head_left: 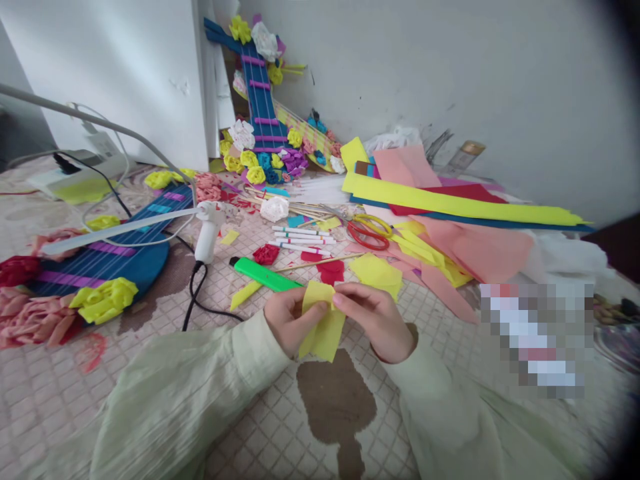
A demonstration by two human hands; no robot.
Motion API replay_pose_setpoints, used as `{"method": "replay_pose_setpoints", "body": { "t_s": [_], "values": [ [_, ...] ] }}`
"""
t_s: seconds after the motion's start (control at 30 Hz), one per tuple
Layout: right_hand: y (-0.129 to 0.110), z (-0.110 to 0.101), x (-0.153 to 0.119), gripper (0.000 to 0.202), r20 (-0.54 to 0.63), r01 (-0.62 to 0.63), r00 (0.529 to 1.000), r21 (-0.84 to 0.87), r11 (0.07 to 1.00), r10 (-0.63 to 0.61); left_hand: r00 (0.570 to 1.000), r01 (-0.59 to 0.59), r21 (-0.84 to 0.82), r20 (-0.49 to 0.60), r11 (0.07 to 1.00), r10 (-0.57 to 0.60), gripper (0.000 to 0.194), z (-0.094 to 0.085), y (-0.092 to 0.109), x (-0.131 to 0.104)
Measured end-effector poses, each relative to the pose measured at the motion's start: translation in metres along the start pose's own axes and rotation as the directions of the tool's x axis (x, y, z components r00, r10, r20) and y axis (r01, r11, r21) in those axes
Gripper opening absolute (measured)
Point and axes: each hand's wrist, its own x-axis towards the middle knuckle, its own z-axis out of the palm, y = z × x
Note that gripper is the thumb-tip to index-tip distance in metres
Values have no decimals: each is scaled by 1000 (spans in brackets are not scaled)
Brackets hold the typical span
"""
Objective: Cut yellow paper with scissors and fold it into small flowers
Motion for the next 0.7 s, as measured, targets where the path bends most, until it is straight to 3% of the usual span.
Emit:
{"method": "replay_pose_setpoints", "body": {
  "t_s": [0.3, 0.7],
  "values": [
    [3, 1, 1, 16, 25, 5, 1000, 23, 1000, -6, 998, 22, -82, 67, 996, -17, 30, 2, 1, -1],
    [3, 2, 0, 14, 22, 28, 999, 44, 999, -29, 997, -63, 168, 43, 984, 56, 24, 0, -1, -1]
  ]
}}
